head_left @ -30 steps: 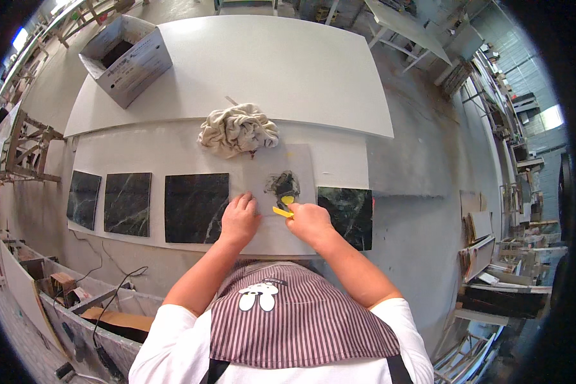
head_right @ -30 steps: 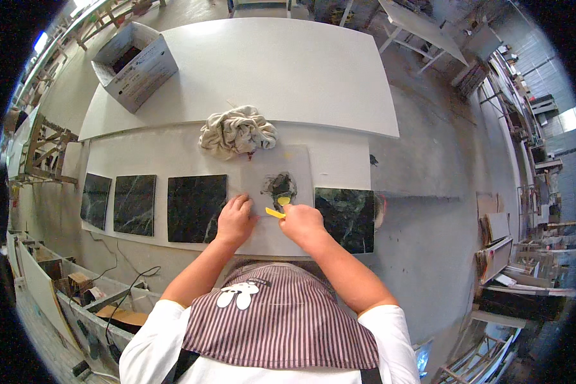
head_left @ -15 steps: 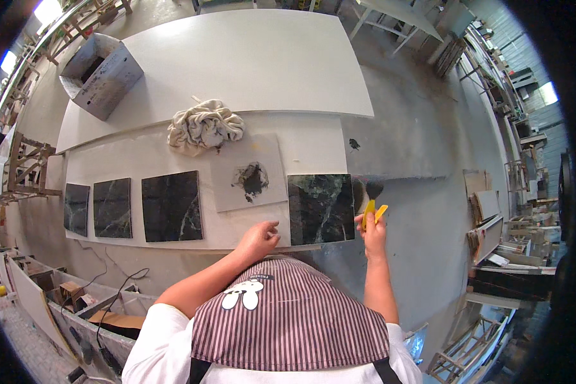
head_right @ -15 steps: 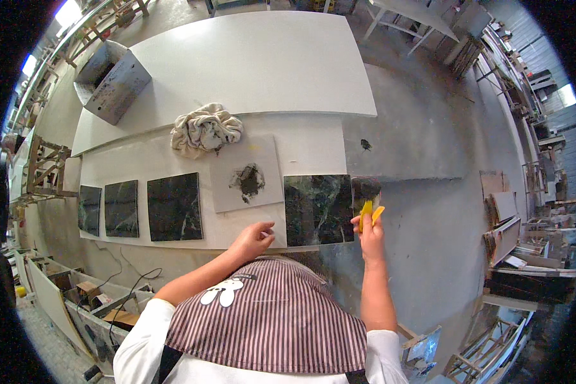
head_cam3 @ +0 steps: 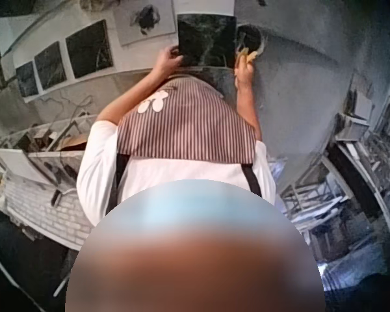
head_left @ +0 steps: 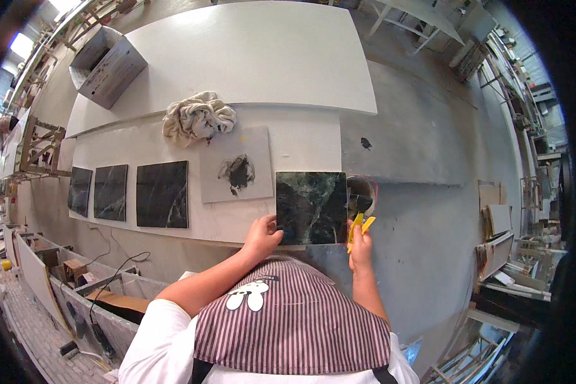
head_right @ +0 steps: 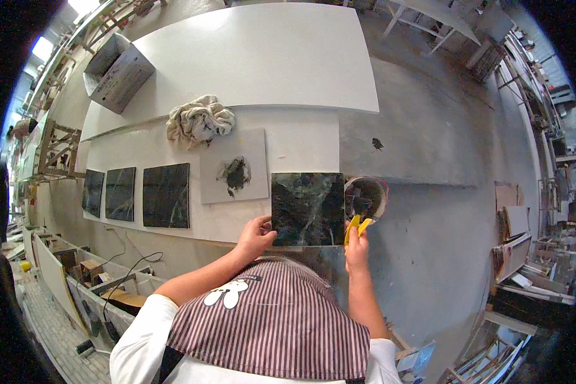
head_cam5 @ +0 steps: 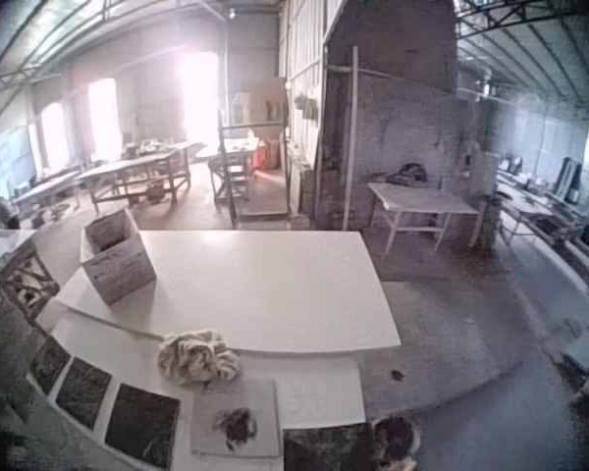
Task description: The person scoops dark adhesive from a bucket onto a small white board, then uses a yellow notched trowel to spread the adhesive onto several square tiles. The tiles are handled one at a time, coated, and placed on a white table.
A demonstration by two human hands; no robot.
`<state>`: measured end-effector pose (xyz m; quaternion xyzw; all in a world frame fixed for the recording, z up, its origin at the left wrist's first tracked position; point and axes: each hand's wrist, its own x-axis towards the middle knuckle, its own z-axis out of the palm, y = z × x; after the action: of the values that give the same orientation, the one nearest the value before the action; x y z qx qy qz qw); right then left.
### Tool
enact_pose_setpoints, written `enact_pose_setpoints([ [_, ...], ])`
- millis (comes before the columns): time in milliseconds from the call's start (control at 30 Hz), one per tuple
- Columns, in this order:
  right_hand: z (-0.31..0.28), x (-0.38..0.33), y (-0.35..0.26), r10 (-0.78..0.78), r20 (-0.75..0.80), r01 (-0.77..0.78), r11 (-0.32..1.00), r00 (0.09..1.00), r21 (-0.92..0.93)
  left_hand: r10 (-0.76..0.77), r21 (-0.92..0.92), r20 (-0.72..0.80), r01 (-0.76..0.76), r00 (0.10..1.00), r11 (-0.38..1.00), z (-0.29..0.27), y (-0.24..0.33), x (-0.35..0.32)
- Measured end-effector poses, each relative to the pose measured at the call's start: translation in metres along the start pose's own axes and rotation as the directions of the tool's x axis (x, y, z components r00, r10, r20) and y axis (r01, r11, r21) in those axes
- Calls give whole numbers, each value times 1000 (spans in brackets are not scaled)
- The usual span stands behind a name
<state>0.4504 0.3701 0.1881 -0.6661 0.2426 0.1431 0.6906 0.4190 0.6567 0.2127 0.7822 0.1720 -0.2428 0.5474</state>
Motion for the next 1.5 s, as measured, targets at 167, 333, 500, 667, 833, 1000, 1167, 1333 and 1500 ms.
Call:
enact_pose_setpoints([
  [167, -15, -4, -31, -27, 72, 26, 1000, 997, 4, -164, -485, -3, 142, 986, 863, 15, -8, -3],
  [333, -6, -25, -73, -51, 33, 54, 994, 998, -92, -13, -885, 315, 298, 949, 356, 21, 11, 0],
  [500, -16, -30, -78, -36, 81, 48, 987, 996, -152, 112, -927, 256, 210, 960, 312, 17, 32, -14],
  [667, -9, -39, -84, 29, 13, -30, 999, 999, 38, 254, -884, 144, 9, 956, 467, 9, 53, -35],
  [833, -3, -42, -85, -52, 32, 48, 992, 998, 117, 295, -838, 126, -58, 947, 542, -8, 74, -52],
  [1000, 13, -56, -130, -258, 96, 259, 966, 961, -1, 224, -915, 111, 12, 968, 403, -43, 75, -67],
  [1167, 20, -62, -148, -576, 241, 605, 794, 781, -62, 260, -962, 114, 41, 959, 271, -74, 69, -80],
  [1333, 38, -76, -149, -631, 250, 668, 738, 734, -98, 271, -983, 89, 40, 958, 180, -91, 41, -86],
  [1500, 60, -93, -159, -611, 317, 650, 759, 726, -27, 174, -989, 108, 88, 979, 123, -100, 25, -100],
])
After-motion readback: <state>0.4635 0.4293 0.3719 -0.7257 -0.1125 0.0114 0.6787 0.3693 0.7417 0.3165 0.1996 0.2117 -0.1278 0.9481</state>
